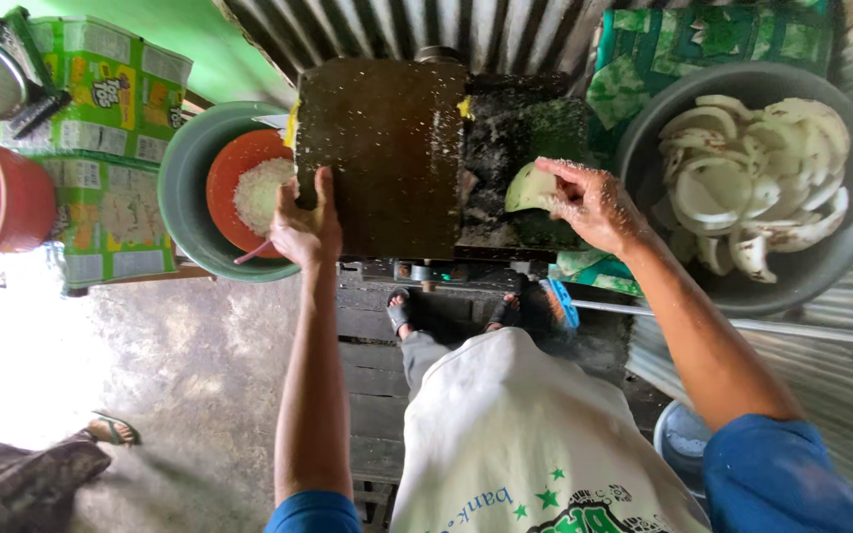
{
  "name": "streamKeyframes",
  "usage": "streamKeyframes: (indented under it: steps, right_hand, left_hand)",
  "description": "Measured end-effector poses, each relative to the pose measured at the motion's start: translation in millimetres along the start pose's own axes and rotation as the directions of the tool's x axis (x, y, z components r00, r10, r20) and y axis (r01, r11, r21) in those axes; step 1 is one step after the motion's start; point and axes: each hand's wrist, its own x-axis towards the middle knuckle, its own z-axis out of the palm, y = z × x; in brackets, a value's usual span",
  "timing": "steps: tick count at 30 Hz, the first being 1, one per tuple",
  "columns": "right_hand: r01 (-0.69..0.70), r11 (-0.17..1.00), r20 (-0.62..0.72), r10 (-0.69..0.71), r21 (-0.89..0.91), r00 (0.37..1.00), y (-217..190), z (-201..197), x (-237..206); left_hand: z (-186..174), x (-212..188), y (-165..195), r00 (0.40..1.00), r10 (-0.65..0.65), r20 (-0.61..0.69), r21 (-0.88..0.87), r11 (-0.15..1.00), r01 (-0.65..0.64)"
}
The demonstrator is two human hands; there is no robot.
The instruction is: The person pours a white powdery substance from a plastic bag into a red bowl, then feeds round slices of a white food item one at a time into a manual bench-mounted grating machine, holding the machine steady with one hand while rubbing the slices against the grating surface. Grated material collects in the red bowl and the slices come from a large bowl of pre-cut rounds.
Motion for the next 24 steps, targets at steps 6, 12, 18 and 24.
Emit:
streamKeyframes:
  steps: [6,12,18,24]
  right_hand:
    - [0.056,0.711,-0.127,-0.202,-0.701,0.971,-12.2,38.4,-3.3]
    - [0.085,0.642,-0.143,-0.295,-0.762,0.945,-24.2,66.2,3.8]
    - [0.062,0.660,-0.160,-0.271,-0.749,0.949,-21.7,76.8,10.7]
    - [0.037,0.656,-0.170,-0.249,-0.754,0.953,-25.7,79.8,19.2]
  left_hand:
    - [-5.7,4.0,-8.8,0.991,0.129,0.023,0.037,0.991,-0.130]
    - [-6.4,6.6,-13.5,0.996,0.060,0.065,0.002,0.998,-0.060]
    - [-3.5,11.5,-21.3,0.991,0.071,0.113,0.034,0.997,-0.075]
    - [0.5,12.1,-25.4,0.985,0.003,0.173,0.071,0.997,-0.015]
